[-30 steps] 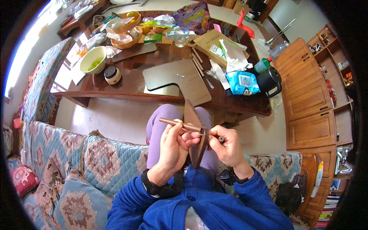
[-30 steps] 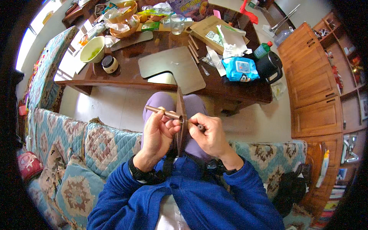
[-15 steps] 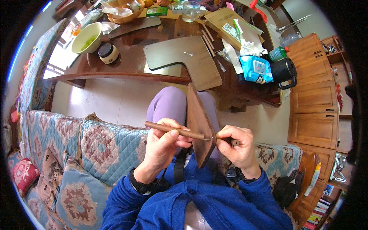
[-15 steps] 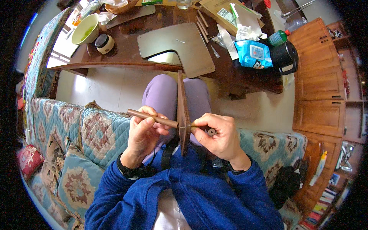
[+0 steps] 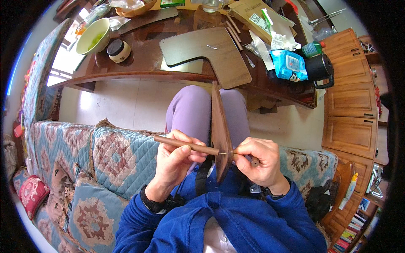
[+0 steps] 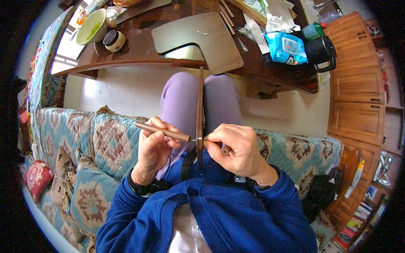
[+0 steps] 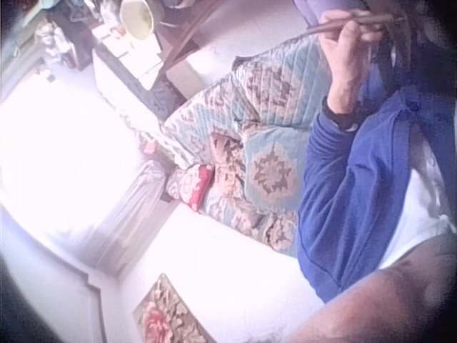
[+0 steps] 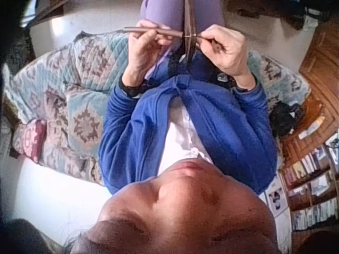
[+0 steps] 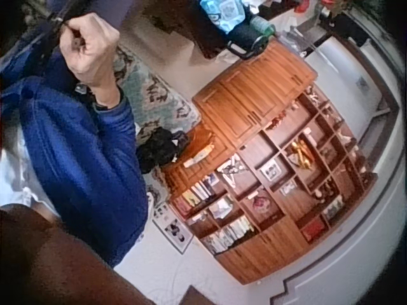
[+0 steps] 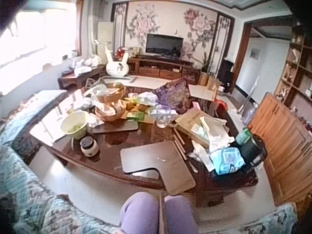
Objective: The person assembles a wooden furniture component by inserting a metal dowel into a pre-drilled hole on a flat wooden piece and then screwing a wooden rod into the dowel to secure the joint.
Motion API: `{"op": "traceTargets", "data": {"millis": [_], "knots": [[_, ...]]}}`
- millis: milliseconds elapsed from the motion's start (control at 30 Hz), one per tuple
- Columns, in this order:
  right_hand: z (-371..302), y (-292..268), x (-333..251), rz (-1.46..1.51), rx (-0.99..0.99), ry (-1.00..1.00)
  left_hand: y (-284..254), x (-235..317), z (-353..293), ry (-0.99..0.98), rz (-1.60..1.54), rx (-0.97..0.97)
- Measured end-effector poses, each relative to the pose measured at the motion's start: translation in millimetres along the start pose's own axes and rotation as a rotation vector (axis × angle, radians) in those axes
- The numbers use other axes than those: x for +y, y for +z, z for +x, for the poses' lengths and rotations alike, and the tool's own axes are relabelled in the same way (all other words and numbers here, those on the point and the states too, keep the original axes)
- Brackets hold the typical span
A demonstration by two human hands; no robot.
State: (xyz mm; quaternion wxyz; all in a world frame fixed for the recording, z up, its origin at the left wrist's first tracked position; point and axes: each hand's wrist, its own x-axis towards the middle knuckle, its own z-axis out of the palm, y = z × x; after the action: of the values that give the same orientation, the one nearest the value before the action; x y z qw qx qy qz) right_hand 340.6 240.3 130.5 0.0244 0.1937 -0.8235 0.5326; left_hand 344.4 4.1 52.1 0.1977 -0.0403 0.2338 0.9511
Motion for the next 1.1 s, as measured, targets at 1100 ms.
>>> {"op": "traceTargets", "data": {"millis": [1100], "knots": [[37, -15, 73, 0.004, -0.016, 0.128, -1, -15, 62, 0.071, 0.128, 0.097]]}}
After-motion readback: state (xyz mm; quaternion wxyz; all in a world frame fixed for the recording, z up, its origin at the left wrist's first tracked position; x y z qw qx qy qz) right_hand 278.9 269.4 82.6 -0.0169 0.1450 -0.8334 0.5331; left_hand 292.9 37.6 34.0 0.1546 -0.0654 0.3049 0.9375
